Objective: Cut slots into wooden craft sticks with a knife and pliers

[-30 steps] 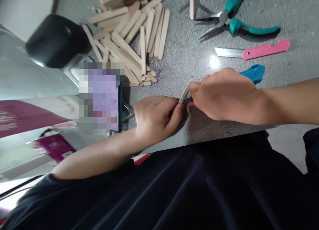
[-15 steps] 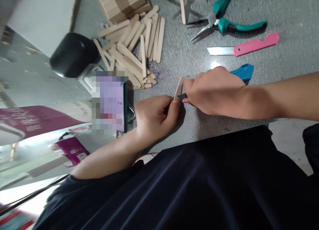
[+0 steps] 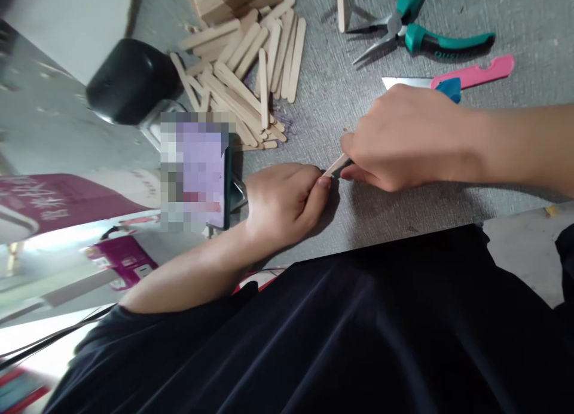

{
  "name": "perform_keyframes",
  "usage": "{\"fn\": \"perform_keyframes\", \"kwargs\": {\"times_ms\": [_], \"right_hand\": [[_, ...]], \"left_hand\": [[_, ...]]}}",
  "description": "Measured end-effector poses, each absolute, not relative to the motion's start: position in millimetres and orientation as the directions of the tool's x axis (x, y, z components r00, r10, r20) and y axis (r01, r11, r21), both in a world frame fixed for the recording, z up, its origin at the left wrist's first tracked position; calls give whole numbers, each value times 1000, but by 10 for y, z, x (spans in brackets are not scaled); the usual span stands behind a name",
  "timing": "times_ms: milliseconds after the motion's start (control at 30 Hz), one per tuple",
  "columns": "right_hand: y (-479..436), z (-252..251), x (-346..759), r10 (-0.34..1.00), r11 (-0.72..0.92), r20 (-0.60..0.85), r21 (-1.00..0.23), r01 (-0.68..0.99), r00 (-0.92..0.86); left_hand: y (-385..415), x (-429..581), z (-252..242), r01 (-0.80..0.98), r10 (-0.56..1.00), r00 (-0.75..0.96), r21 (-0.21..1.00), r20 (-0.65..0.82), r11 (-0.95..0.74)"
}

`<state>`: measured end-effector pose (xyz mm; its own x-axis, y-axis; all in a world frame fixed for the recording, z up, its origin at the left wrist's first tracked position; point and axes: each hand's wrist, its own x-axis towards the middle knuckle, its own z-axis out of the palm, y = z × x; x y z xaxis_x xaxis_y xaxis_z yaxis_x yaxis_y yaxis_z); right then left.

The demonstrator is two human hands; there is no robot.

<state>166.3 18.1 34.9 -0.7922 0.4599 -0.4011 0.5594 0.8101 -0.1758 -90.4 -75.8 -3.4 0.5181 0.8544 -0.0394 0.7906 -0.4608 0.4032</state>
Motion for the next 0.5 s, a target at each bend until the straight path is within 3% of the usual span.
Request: {"fn": "perform_keyframes", "kwargs": {"times_ms": [133,333,500], "right_hand": [[261,350,1687,435,838,-413,-141,527,-800],[214,362,1705,498,833,-405,-22,552,-767],[149,401,1677,482,845,-452,15,534,-751]], "left_hand": [[-743,-932,-53,796,851,523,381,-44,-469],[-705,-958,-39,801,855,507,425,-108,-421],[-682,-889,28,838,855,486,373,-180,-398]]}}
